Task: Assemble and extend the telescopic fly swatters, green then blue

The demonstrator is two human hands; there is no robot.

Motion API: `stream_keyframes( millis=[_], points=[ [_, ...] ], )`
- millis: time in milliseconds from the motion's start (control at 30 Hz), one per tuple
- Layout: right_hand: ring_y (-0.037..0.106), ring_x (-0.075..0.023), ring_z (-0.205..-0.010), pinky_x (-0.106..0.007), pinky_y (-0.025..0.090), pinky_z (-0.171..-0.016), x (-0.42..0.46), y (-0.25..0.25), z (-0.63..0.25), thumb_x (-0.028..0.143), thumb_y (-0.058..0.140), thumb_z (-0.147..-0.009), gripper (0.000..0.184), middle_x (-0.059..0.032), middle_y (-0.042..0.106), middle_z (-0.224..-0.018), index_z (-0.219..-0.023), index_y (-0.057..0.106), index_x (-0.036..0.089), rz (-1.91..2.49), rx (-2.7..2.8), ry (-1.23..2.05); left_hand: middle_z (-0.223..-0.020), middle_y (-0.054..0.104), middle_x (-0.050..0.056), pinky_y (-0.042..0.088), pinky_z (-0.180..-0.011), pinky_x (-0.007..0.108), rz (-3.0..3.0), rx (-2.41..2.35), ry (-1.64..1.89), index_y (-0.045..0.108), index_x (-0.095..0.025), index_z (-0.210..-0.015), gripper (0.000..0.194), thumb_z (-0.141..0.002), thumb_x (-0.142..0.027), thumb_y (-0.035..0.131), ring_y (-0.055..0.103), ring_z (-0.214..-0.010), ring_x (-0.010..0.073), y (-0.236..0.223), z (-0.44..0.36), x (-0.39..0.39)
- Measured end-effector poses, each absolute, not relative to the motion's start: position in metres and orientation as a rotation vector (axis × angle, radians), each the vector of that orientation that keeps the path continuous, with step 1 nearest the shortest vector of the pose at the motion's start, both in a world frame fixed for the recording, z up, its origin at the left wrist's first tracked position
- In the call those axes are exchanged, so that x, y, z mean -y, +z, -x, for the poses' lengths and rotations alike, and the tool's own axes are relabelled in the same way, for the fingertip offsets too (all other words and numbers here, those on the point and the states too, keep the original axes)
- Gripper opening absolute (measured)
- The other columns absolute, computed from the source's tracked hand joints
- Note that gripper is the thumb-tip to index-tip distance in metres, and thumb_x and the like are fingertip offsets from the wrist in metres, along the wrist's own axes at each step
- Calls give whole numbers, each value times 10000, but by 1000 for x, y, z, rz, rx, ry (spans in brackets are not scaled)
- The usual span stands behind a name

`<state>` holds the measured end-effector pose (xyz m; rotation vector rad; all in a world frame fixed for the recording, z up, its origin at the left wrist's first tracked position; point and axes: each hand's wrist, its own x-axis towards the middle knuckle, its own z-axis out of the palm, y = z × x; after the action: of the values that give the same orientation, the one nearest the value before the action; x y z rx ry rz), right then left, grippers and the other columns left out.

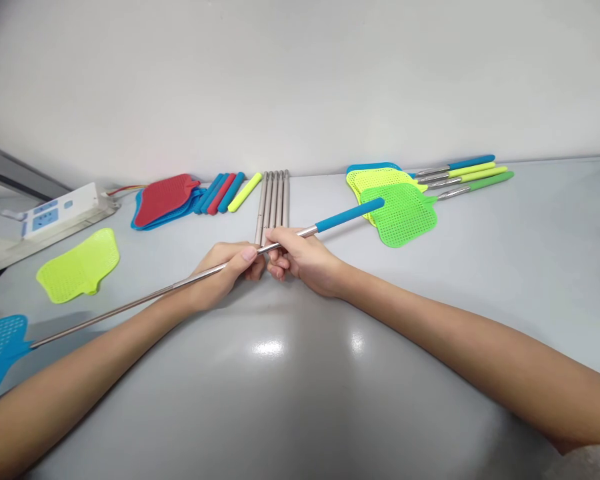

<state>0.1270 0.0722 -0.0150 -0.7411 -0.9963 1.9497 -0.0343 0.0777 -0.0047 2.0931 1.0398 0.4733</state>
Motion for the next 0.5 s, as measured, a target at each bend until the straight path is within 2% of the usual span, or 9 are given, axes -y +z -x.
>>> stream_keyframes(
  millis=[500],
  points=[
    [407, -87, -417, -224, 318, -456, -72, -15, -127, 261, 415, -810, 360, 47, 325, -403, -467, 430, 153, 734, 998, 1949, -548, 463, -18, 330, -545, 203, -2084, -1045, 479, 479, -140, -548, 478, -868, -415, 253, 414, -545, 93, -5, 34, -78]
  ],
)
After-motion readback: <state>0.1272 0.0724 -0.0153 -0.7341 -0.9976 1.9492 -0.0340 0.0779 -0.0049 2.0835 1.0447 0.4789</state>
